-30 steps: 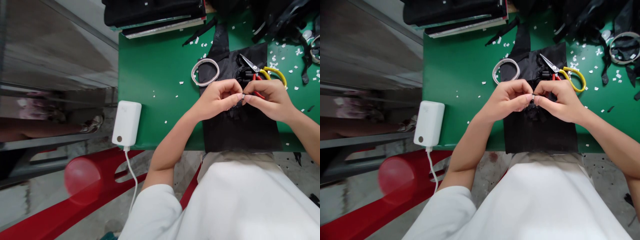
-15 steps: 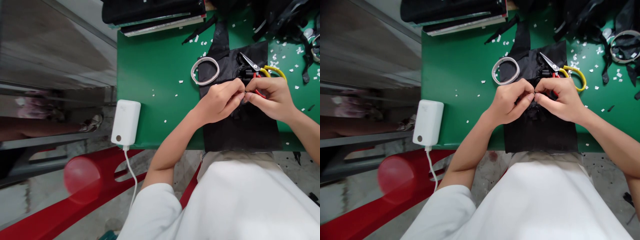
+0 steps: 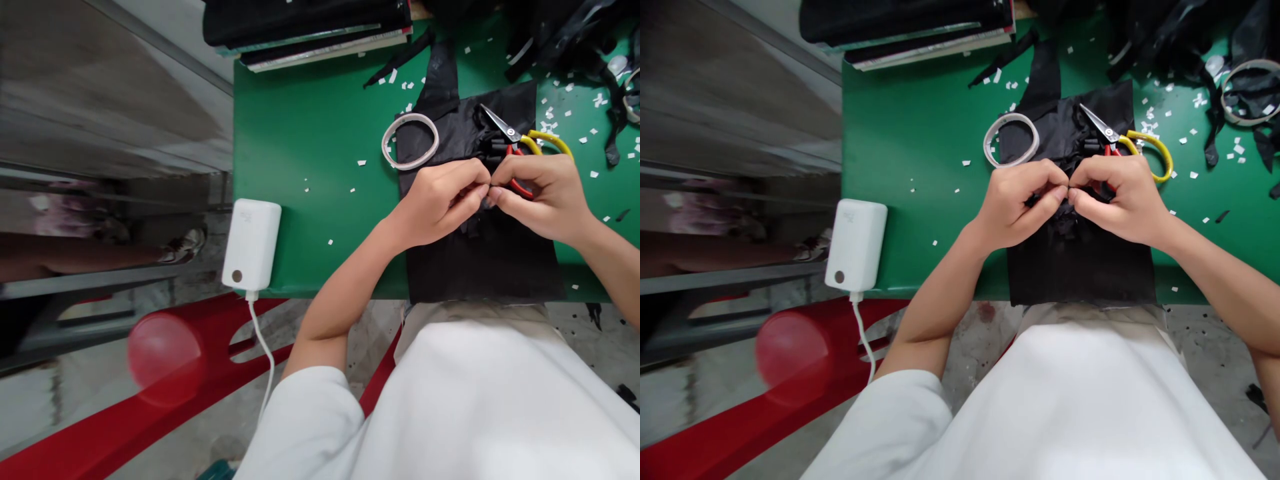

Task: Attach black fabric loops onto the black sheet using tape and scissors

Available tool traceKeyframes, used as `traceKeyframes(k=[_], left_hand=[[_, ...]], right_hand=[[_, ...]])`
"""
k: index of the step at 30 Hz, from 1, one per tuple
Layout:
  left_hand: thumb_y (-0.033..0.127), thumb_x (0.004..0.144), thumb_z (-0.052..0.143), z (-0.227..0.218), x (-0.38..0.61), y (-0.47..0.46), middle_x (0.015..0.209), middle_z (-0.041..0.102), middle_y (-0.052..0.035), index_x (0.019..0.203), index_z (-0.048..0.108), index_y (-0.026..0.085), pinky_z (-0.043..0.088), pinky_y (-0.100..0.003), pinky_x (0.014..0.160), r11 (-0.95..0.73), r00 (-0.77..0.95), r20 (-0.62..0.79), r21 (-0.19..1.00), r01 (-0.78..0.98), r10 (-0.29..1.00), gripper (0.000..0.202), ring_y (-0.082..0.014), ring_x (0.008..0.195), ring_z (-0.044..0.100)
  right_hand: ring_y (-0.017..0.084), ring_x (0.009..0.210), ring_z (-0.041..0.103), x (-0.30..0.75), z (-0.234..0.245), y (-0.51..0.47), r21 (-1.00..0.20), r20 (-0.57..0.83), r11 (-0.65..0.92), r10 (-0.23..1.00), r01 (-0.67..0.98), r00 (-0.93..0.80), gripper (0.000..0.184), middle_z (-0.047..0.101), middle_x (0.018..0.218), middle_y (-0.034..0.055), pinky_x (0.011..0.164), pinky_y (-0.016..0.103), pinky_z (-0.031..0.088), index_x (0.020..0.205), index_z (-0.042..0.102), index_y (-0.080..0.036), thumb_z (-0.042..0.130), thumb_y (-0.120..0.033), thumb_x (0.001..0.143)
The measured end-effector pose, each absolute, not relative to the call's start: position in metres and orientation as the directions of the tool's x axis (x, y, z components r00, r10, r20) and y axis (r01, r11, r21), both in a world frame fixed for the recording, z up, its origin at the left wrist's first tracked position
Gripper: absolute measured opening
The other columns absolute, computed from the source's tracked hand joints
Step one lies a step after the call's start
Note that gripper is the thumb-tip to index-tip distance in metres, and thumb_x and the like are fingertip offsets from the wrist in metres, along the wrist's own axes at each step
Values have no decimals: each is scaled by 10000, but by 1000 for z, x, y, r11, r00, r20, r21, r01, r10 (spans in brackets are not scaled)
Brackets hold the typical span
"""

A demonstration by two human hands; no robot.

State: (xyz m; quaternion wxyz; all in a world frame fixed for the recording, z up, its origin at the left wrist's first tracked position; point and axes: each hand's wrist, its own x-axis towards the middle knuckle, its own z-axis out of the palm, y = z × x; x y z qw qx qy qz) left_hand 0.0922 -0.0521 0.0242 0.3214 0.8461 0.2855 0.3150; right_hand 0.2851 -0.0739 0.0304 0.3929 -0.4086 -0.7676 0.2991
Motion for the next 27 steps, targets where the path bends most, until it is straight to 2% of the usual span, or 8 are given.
traceKeyframes(k=[7,14,21,27], left_hand=[[266,952,425,24,92,-53,758,610,-32,816,566,196,482,-288,711,-617,633,364,751,235,683,208,-132,690,564],[244,958,424,24,91,-53,753,608,-28,823,561,199,498,-288,703,-639,638,382,734,230,668,198,-128,678,572],[221,977,407,20,91,-51,726,601,-12,841,538,195,503,-265,643,-733,642,472,646,214,604,190,-111,639,569],[314,1004,401,22,90,-51,741,630,-15,847,537,202,506,-267,629,-693,645,414,674,256,642,236,-118,654,601]], right_hand=[[91,488,380,285,32,-74,-821,316,445,876,358,-364,140,492,561,-57,511,297,322,695,595,-238,664,-194,808],[106,499,406,286,33,-74,-837,267,402,892,371,-365,158,518,561,-45,509,309,323,683,601,-247,674,-262,823],[92,499,408,287,31,-73,-829,307,440,874,346,-376,147,532,584,-39,507,294,322,697,611,-222,684,-232,825],[106,510,439,287,30,-73,-811,341,481,851,333,-398,143,554,607,-35,524,300,340,727,594,-246,638,-217,860]])
